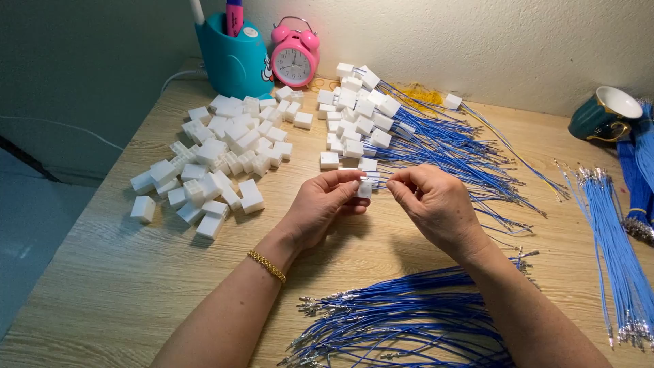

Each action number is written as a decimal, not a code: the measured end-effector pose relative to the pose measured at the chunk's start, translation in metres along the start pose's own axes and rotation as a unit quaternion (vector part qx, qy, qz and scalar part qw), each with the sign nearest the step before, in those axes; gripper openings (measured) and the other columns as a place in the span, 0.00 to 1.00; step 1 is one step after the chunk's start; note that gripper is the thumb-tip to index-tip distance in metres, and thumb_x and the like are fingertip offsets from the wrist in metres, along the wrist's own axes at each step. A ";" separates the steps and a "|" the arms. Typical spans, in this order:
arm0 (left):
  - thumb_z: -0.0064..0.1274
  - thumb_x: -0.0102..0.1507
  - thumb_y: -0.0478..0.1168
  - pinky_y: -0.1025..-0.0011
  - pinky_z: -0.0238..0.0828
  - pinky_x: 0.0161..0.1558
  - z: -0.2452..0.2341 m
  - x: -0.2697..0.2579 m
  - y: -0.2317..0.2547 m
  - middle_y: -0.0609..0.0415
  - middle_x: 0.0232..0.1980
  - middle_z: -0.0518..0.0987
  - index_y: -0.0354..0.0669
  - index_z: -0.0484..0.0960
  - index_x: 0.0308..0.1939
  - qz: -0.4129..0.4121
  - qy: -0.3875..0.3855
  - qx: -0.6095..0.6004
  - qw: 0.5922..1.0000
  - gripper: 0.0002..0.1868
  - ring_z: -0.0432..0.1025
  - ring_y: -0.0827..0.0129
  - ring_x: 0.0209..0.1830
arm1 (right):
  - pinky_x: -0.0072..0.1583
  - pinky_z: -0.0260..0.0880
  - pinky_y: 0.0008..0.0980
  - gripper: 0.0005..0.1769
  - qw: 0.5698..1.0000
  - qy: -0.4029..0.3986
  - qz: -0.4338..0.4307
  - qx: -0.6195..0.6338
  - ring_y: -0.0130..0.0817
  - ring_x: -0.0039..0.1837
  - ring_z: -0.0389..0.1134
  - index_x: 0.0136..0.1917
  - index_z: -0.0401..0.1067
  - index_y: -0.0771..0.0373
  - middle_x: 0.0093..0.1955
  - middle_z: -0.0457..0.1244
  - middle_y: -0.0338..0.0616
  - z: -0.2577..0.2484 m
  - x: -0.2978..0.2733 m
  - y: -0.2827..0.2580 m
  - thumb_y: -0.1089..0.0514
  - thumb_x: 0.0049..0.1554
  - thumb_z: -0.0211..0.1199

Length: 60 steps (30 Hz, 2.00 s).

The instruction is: Assembling small electronic connectors by manually inserting blue wires into white plastic housings.

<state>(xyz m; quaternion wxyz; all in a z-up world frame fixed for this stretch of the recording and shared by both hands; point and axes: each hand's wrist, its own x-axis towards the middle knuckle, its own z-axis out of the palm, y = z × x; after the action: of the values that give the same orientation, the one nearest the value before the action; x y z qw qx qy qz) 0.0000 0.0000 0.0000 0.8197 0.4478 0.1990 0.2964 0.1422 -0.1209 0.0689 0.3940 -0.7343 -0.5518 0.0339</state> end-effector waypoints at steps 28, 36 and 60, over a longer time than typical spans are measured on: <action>0.44 0.67 0.34 0.64 0.82 0.42 -0.009 0.000 0.004 0.38 0.41 0.80 0.33 0.75 0.57 -0.043 -0.022 -0.052 0.997 0.16 0.79 0.50 0.41 | 0.44 0.68 0.29 0.03 0.993 0.031 -0.064 -0.091 0.34 0.40 0.68 0.36 0.76 0.48 0.31 0.62 0.35 -0.002 -0.009 0.006 0.54 0.52 0.67; 0.45 0.67 0.34 0.65 0.82 0.41 -0.008 -0.001 0.004 0.39 0.41 0.80 0.33 0.75 0.57 -0.037 -0.021 -0.051 0.998 0.16 0.79 0.52 0.40 | 0.44 0.68 0.31 0.04 0.993 0.034 -0.066 -0.091 0.35 0.39 0.68 0.35 0.75 0.49 0.30 0.62 0.35 -0.001 -0.010 0.008 0.54 0.52 0.67; 0.48 0.65 0.34 0.64 0.82 0.41 0.001 -0.006 0.009 0.44 0.36 0.80 0.35 0.77 0.55 -0.024 0.000 0.000 1.000 0.15 0.80 0.52 0.39 | 0.40 0.69 0.29 0.05 0.985 0.062 -0.122 -0.108 0.35 0.36 0.68 0.34 0.73 0.46 0.29 0.58 0.34 0.001 -0.012 -0.006 0.54 0.51 0.67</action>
<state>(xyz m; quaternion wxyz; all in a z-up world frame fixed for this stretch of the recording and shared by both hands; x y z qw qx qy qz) -0.0067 -0.0006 0.0082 0.8270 0.4427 0.2095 0.2762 0.1326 -0.1301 0.0669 0.3472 -0.7000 -0.6124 -0.1199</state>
